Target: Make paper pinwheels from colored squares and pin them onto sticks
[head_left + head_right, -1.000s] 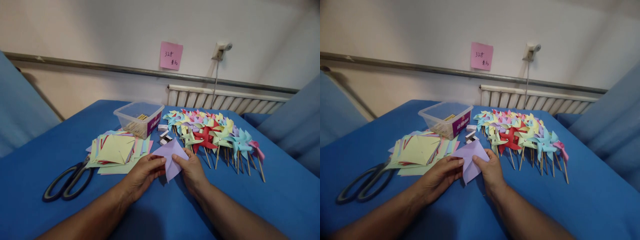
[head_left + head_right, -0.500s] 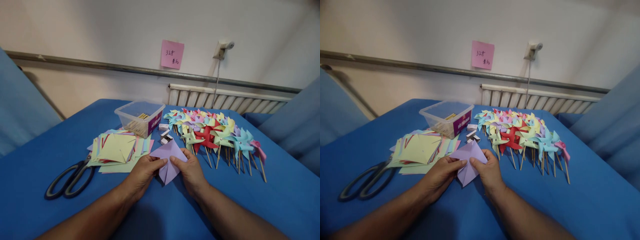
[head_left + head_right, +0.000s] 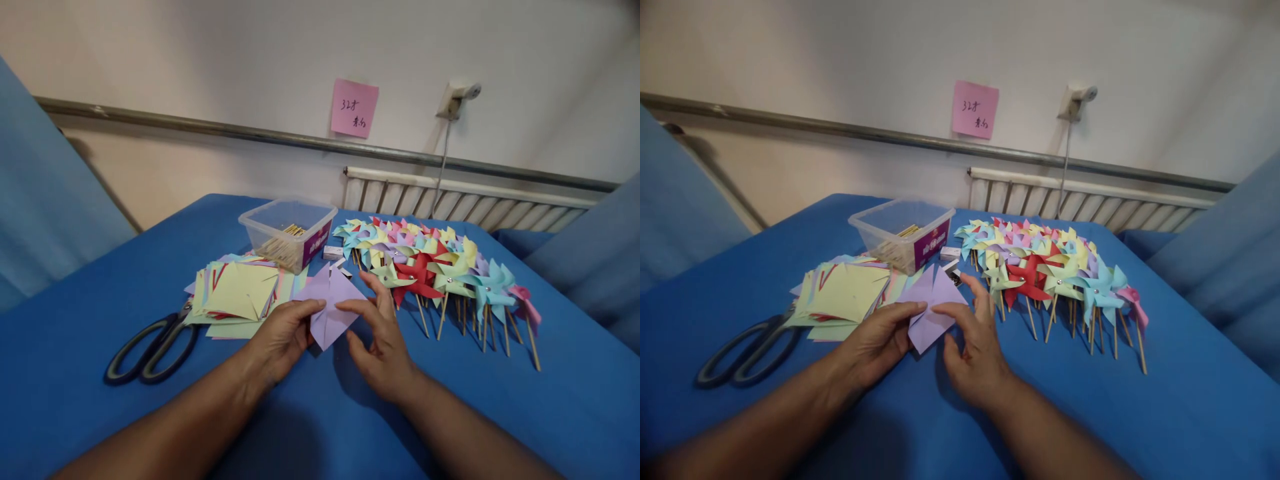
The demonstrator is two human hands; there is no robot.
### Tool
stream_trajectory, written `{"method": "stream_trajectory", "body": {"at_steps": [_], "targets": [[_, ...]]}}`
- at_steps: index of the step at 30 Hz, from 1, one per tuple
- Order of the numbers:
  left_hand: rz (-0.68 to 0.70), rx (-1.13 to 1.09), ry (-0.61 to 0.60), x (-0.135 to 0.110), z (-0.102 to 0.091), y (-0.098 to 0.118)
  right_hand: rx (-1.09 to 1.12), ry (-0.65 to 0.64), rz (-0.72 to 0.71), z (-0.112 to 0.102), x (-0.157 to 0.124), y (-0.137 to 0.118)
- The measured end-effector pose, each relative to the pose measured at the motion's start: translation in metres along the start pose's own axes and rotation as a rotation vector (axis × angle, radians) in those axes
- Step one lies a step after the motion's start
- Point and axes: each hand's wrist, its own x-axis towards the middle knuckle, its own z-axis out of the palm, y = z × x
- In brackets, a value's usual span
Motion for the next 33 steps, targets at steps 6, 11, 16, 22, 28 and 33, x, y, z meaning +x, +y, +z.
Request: {"method": "stream_trajectory", "body": {"at_steps": [6, 11, 16, 22, 28, 33], "targets": [[0.024, -0.001, -0.051, -0.003, 0.001, -0.001, -0.059, -0.032, -0.081, 0.001, 0.002, 0.001], [0.061, 0.101, -0.086, -0.005, 0.003, -0.005, 0.063, 0.022, 0.051, 0.001, 0.003, 0.005], [0.086, 0.169, -0.096, -0.005, 0.004, -0.008, 0.142, 0.022, 0.184, 0.002, 0.003, 0.003], [0.077, 0.178, -0.059, -0.003, 0.003, -0.009, 0.153, 0.064, 0.272, 0.005, 0.004, 0.007], [0.061, 0.206, -0.067, -0.004, 0.001, -0.012, 0.159, 0.049, 0.314, 0.007, 0.004, 0.009], [0.062, 0.232, -0.054, -0.004, 0.001, -0.011, 0.170, 0.052, 0.332, 0.008, 0.004, 0.009]]}}
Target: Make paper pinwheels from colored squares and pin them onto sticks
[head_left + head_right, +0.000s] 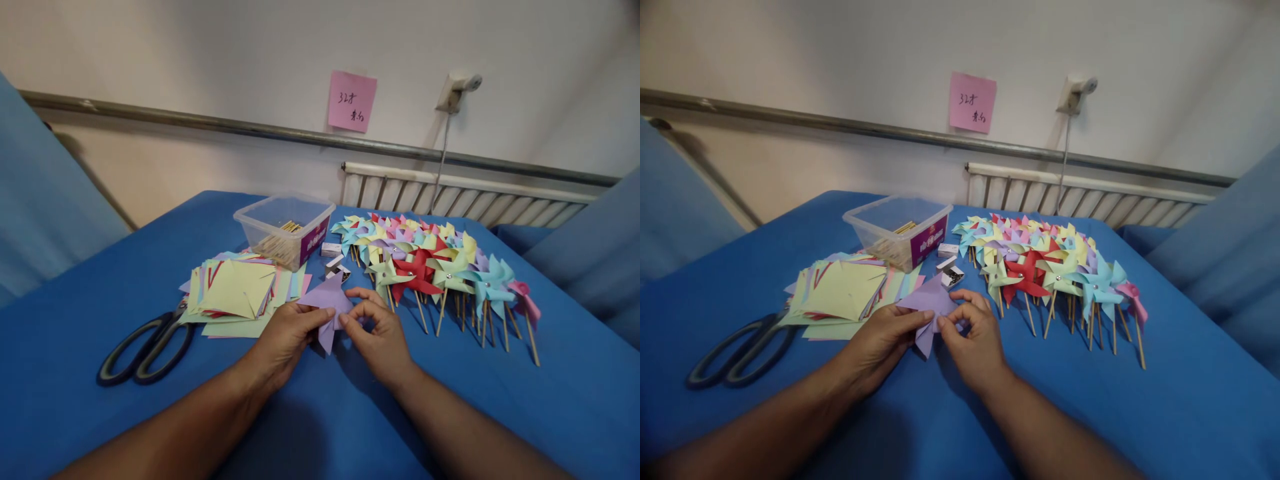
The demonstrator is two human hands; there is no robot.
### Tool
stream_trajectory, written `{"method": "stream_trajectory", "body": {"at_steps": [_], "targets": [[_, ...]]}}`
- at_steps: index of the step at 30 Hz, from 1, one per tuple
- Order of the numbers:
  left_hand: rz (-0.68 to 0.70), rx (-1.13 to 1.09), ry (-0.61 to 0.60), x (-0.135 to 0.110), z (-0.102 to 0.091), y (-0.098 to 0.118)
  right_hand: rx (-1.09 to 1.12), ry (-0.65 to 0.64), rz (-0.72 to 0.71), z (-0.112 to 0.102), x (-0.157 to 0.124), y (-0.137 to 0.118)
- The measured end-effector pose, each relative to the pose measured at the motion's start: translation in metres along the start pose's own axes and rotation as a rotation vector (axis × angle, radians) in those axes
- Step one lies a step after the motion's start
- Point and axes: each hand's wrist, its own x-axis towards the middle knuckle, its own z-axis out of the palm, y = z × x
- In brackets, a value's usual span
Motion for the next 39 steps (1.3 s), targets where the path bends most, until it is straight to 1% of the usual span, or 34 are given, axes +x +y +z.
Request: {"method": "stream_trajectory", "body": {"at_steps": [6, 11, 16, 22, 34, 37, 39], "targets": [[0.019, 0.010, 0.018, -0.0009, 0.0021, 0.0018, 0.030, 0.016, 0.003, 0.0009, -0.0001, -0.0003], [0.008, 0.012, 0.019, 0.0002, 0.0014, 0.0008, 0.047, 0.027, 0.002, 0.0013, -0.0001, -0.0009], [0.037, -0.018, -0.024, 0.0011, 0.0006, -0.0010, 0.053, 0.022, -0.007, 0.0019, -0.0003, -0.0010], [0.048, -0.004, -0.033, 0.0005, 0.0006, -0.0012, 0.064, 0.019, 0.002, 0.0029, -0.0011, -0.0003], [0.049, 0.031, -0.008, 0.0010, 0.0010, -0.0010, 0.099, 0.004, 0.030, 0.0035, -0.0018, -0.0016], [0.063, 0.049, -0.007, -0.0004, 0.0014, 0.0008, 0.199, -0.001, 0.060, 0.0023, -0.0015, -0.0017], [0.061, 0.050, -0.023, -0.0016, 0.0014, 0.0036, 0.352, 0.019, 0.143, 0.0000, 0.0000, -0.0008]]}}
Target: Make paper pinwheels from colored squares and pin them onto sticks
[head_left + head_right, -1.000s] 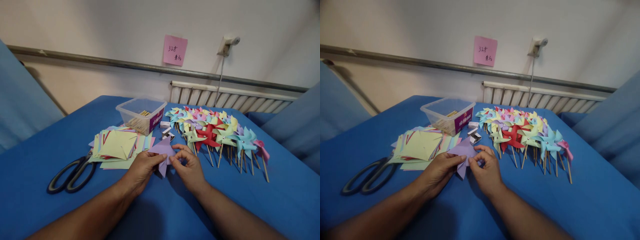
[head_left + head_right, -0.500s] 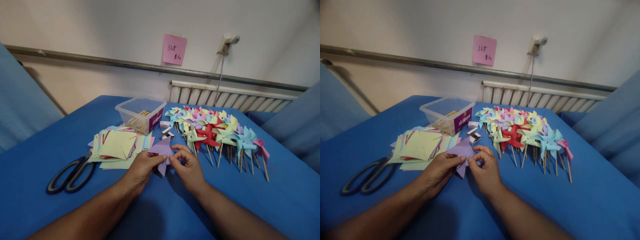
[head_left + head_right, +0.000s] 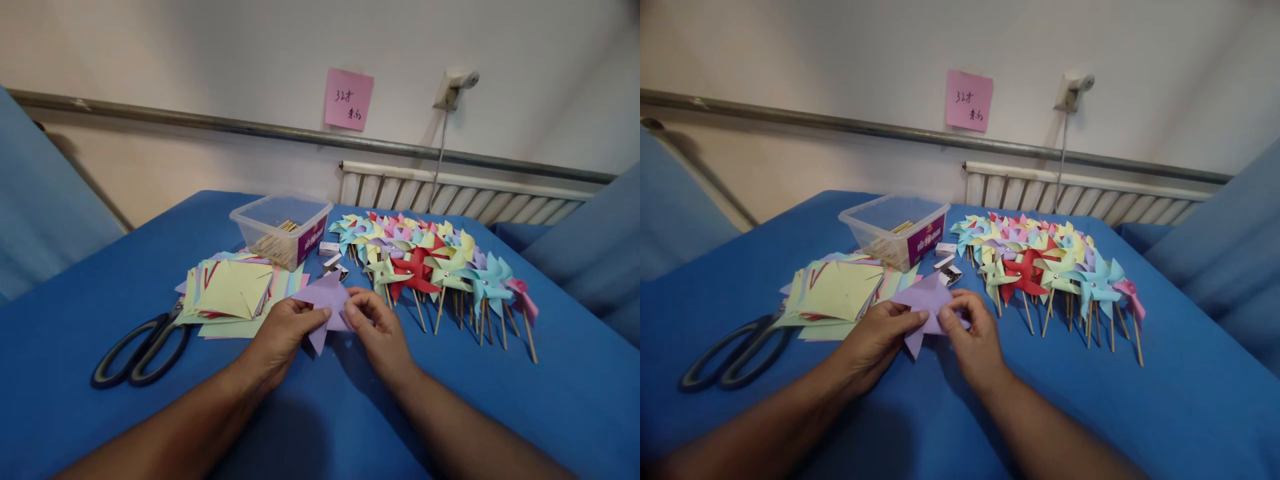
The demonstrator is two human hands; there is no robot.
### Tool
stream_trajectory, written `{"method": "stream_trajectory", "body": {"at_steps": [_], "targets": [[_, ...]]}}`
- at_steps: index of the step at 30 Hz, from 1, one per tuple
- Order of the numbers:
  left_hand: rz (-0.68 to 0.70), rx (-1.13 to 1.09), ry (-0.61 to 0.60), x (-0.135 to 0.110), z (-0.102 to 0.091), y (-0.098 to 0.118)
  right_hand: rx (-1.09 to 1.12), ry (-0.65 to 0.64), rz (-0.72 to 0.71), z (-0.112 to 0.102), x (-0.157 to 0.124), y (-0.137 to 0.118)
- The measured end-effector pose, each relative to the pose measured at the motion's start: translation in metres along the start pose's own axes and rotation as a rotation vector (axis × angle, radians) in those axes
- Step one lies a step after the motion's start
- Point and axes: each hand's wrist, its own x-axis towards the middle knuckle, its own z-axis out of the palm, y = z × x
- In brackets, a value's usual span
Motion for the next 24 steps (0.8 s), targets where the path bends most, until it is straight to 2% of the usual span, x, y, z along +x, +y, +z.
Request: {"method": "stream_trajectory", "body": {"at_steps": [3, 7, 10, 15, 19, 22, 24], "targets": [[-0.001, 0.002, -0.036, -0.001, -0.001, 0.005, 0.210, 0.000, 0.175, -0.005, 0.004, -0.001], [-0.049, 0.081, -0.117, -0.003, -0.004, 0.010, 0.356, -0.145, 0.319, -0.011, 0.007, -0.006], [-0.088, 0.220, -0.204, -0.004, -0.006, 0.010, 0.324, -0.276, 0.358, -0.013, 0.006, -0.009], [-0.038, 0.404, -0.252, -0.004, -0.009, 0.010, 0.195, -0.352, 0.366, -0.012, 0.003, -0.008], [0.010, 0.425, -0.185, -0.002, -0.008, 0.009, 0.199, -0.281, 0.342, -0.007, 0.003, -0.003], [0.045, 0.314, -0.036, 0.000, -0.004, 0.007, 0.254, -0.127, 0.315, 0.000, 0.003, 0.002], [0.029, 0.164, 0.012, 0.001, -0.002, 0.004, 0.301, -0.018, 0.285, 0.004, 0.003, 0.005]]}}
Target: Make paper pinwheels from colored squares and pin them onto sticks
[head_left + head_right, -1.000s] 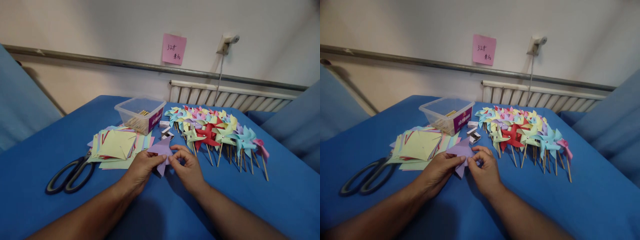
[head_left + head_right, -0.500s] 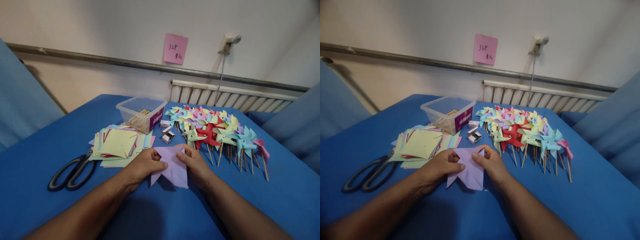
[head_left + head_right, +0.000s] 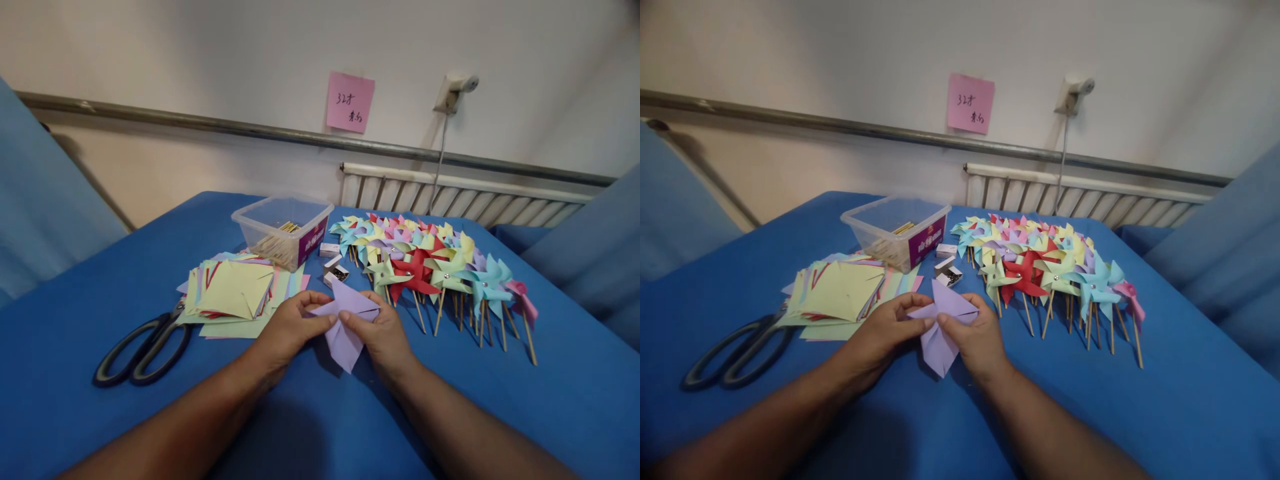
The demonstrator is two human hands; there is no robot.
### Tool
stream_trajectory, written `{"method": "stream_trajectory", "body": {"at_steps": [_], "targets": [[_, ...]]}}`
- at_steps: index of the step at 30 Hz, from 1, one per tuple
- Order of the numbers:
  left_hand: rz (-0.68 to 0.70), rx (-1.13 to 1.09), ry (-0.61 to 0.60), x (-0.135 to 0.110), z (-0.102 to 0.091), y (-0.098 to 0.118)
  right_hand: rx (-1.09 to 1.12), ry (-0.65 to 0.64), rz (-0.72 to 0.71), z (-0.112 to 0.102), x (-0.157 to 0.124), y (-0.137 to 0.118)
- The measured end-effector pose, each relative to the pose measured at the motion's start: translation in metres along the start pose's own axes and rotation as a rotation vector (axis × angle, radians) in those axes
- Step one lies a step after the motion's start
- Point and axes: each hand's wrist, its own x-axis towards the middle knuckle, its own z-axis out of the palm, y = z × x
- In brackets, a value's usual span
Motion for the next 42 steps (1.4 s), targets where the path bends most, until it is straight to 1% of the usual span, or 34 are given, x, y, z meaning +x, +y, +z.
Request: {"method": "stream_trajectory", "body": {"at_steps": [1, 4, 5, 7, 10, 13, 17, 19, 21, 25, 29, 31, 34, 40, 42], "targets": [[-0.024, -0.089, -0.019, 0.000, 0.002, -0.002, 0.023, 0.044, -0.026, 0.001, 0.001, 0.002], [-0.124, -0.320, -0.135, 0.000, 0.005, -0.007, 0.048, 0.172, -0.100, 0.003, 0.002, 0.004], [-0.149, -0.366, -0.157, 0.000, 0.007, -0.008, 0.043, 0.201, -0.115, 0.003, 0.002, 0.004], [-0.169, -0.406, -0.178, -0.001, 0.009, -0.010, 0.033, 0.214, -0.126, 0.005, 0.001, 0.004], [-0.151, -0.397, -0.168, -0.004, 0.013, -0.008, 0.052, 0.161, -0.121, 0.007, -0.001, 0.005], [-0.120, -0.382, -0.101, -0.006, 0.015, -0.006, 0.083, 0.111, -0.113, 0.009, -0.003, 0.005], [-0.078, -0.367, -0.067, -0.007, 0.016, -0.007, 0.077, 0.077, -0.071, 0.009, -0.003, 0.005], [-0.080, -0.370, -0.035, -0.005, 0.014, -0.008, 0.056, 0.061, -0.066, 0.009, -0.004, 0.005], [-0.108, -0.391, -0.005, -0.003, 0.011, -0.007, 0.007, 0.052, -0.131, 0.007, -0.004, 0.004], [-0.165, -0.457, 0.022, 0.001, 0.003, 0.000, -0.157, 0.020, -0.364, 0.003, -0.006, 0.001], [-0.196, -0.498, 0.061, 0.001, -0.001, 0.005, -0.442, 0.008, -0.569, -0.001, -0.009, -0.004], [-0.203, -0.505, 0.072, 0.001, -0.002, 0.006, -0.573, -0.018, -0.635, -0.003, -0.011, -0.006], [-0.189, -0.504, 0.065, 0.001, -0.002, 0.006, -0.631, -0.064, -0.655, -0.003, -0.011, -0.010], [-0.179, -0.493, 0.019, -0.001, 0.000, 0.005, -0.590, -0.074, -0.620, -0.002, -0.010, -0.013], [-0.179, -0.494, 0.003, -0.002, 0.001, 0.004, -0.596, -0.081, -0.631, -0.002, -0.011, -0.014]]}}
